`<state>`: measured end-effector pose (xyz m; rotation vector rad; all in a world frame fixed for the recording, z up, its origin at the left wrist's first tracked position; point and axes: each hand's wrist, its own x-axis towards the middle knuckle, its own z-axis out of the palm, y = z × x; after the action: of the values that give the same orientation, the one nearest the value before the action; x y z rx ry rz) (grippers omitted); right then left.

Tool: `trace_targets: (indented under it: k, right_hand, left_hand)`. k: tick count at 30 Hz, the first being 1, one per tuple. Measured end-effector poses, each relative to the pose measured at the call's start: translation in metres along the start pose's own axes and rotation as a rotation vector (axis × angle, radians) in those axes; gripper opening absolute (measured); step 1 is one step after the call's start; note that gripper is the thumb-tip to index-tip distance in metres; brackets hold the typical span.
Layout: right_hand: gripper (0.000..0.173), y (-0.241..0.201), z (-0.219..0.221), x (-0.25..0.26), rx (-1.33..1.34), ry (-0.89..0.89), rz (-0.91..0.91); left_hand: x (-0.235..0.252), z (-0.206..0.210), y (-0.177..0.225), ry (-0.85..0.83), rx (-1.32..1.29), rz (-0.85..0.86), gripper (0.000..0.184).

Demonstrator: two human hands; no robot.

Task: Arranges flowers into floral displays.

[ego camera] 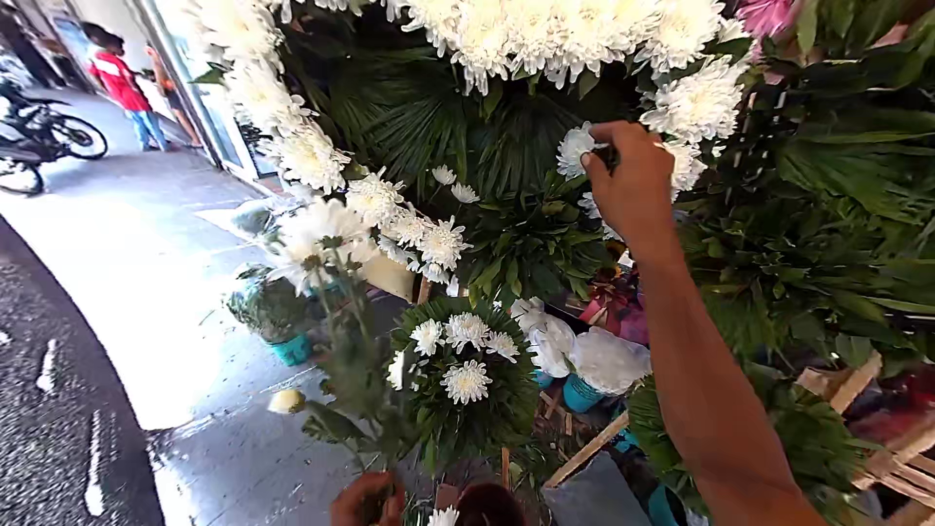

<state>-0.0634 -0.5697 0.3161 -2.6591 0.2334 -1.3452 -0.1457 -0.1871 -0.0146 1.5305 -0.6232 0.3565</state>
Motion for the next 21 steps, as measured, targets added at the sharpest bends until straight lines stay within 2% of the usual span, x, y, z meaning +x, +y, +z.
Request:
trace_targets:
  k: [1, 3, 5, 7, 10, 13, 15, 17, 21]
  right_hand:
    - [0.036, -0.015, -0.001, -0.03, 0.205, -0.006, -0.02]
    - [0.031, -0.042, 0.008, -0.084, 0.623, -0.14, -0.018]
    - [0.025, -0.058, 0.035, -0.116, 0.882, -0.298, 0.006]
    - [0.025, -0.072, 0.065, -0.131, 1.007, -0.408, 0.066]
    - [0.035, -0.094, 0.094, -0.13, 1.158, -0.557, 0.218]
    - [0.029, -0.107, 0.11, -0.128, 1.294, -0.611, 0.374]
    - [0.023, -0.111, 0.115, -0.136, 1.388, -0.559, 0.42]
    - [0.023, -0.116, 0.113, -0.154, 1.459, -0.434, 0.413]
    - [0.017, -0.129, 0.103, -0.218, 1.506, 0.024, 0.208]
  left_hand:
    - [-0.002, 0.002, 0.002, -0.004, 0.029, 0.0, 0.027]
    - [-0.003, 0.008, 0.006, -0.004, 0.111, 0.012, 0.027]
    - [-0.007, 0.014, 0.007, -0.019, 0.187, 0.019, 0.026]
    - [-0.012, 0.016, 0.007, -0.052, 0.283, 0.019, 0.026]
    - [-0.018, 0.017, 0.003, -0.123, 0.458, 0.024, 0.028]
    - [-0.023, 0.017, 0.0, -0.166, 0.605, 0.004, 0.03]
    - [-0.026, 0.017, 0.0, -0.145, 0.567, -0.072, 0.031]
    - [-0.029, 0.017, -0.001, -0.068, 0.441, -0.132, 0.032]
    - [-0.024, 0.011, 0.001, 0.158, 0.121, -0.288, 0.037]
